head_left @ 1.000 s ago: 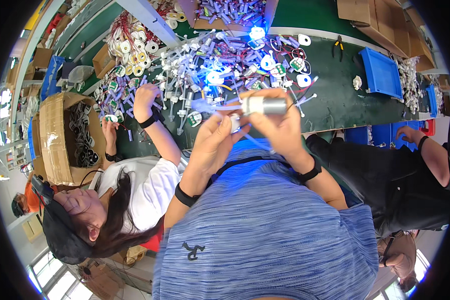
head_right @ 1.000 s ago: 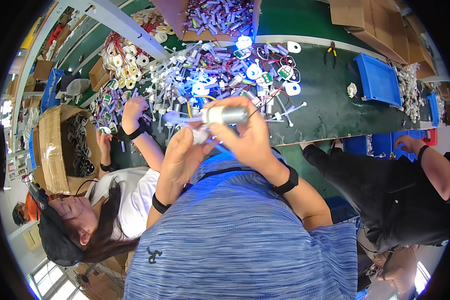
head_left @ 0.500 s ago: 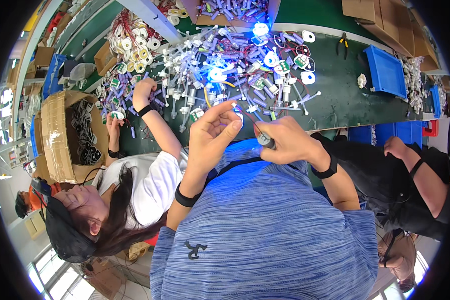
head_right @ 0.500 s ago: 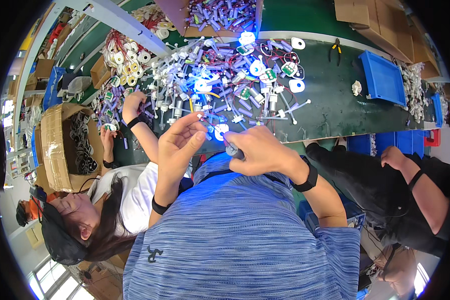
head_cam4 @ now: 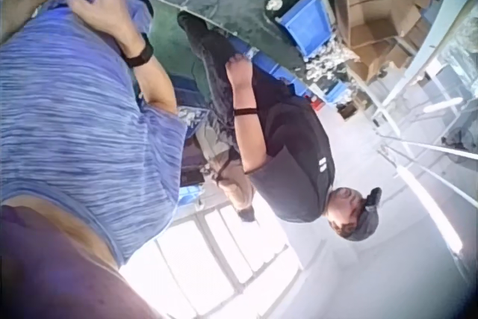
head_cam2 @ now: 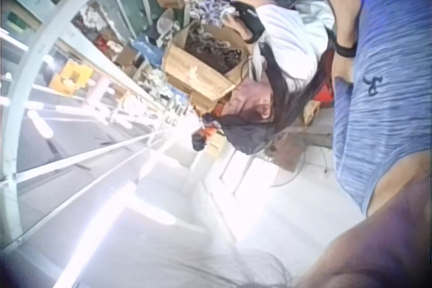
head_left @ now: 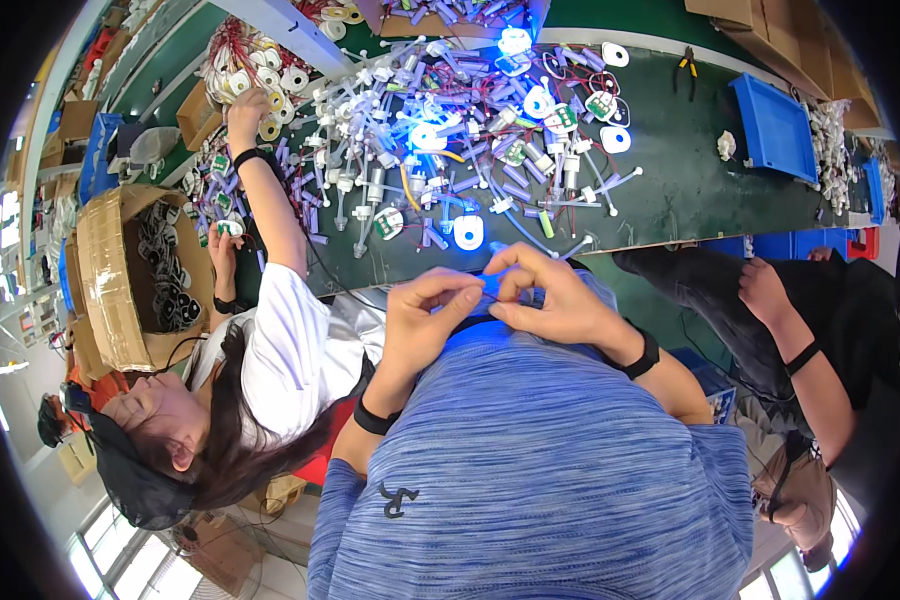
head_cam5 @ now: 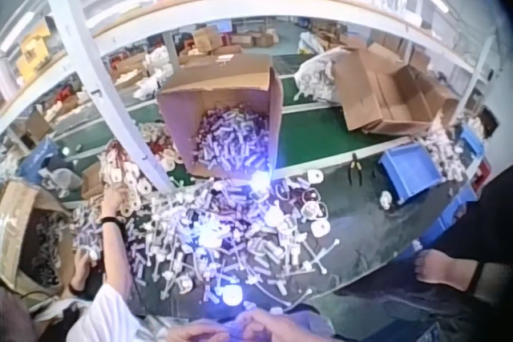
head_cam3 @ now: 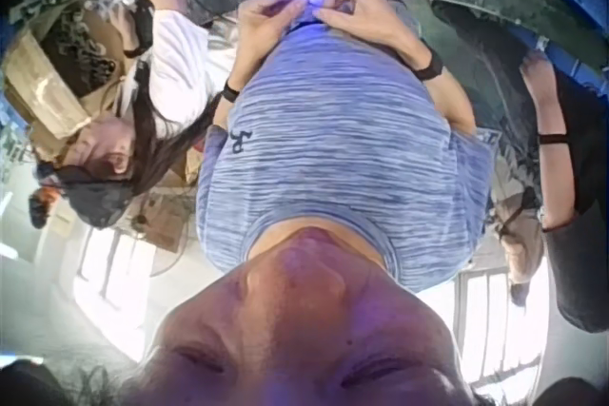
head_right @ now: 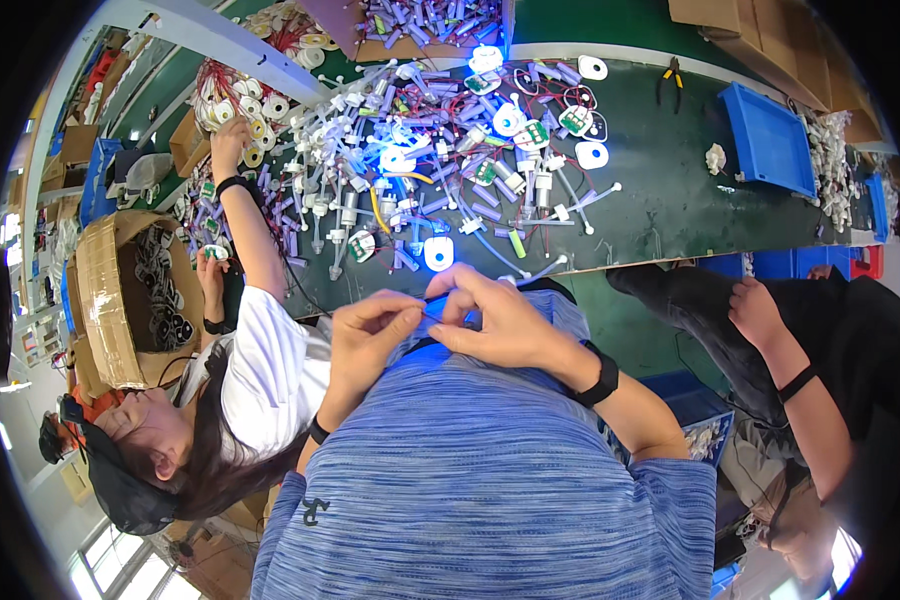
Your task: Assembling small electronic components including PCBs and light modules at a factory workbench.
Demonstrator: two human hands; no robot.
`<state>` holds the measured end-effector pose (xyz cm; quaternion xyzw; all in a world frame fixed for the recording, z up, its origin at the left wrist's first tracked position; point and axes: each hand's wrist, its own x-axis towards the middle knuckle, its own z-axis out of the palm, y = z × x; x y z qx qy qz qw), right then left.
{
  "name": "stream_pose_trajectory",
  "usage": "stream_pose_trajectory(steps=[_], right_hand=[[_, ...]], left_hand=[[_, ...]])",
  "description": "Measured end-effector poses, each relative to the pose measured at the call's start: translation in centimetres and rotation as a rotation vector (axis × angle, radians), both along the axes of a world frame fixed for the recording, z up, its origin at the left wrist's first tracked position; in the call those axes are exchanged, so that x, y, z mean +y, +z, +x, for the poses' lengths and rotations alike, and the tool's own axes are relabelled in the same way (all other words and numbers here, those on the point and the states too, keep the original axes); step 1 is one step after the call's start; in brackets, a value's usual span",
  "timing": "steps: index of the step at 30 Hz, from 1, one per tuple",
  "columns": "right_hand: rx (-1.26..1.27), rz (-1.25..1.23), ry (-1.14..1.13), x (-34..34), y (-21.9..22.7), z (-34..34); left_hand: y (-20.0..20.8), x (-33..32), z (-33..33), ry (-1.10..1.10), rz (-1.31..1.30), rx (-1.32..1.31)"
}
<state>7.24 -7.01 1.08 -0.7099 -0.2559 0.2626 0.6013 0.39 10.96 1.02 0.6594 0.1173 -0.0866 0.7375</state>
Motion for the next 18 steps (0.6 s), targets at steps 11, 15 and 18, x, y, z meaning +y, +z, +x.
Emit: stream_pose_trajectory(steps=[11, 15, 18], right_hand=[[-0.214, -0.163, -0.109, 0.3, -1.9, -1.1], [-0.037, -0.151, -0.137, 0.2, -1.7, -1.3], [0.098, -0.113, -0.141, 0.1, -1.6, -1.2]], left_hand=[[-6.1, 2.6, 0.4, 0.003, 0.013, 0.229], [-17.3, 9.2, 1.2, 0.342, 0.503, 0.134], [-18.5, 10.0, 2.3, 0.268, 1.121, 0.125]])
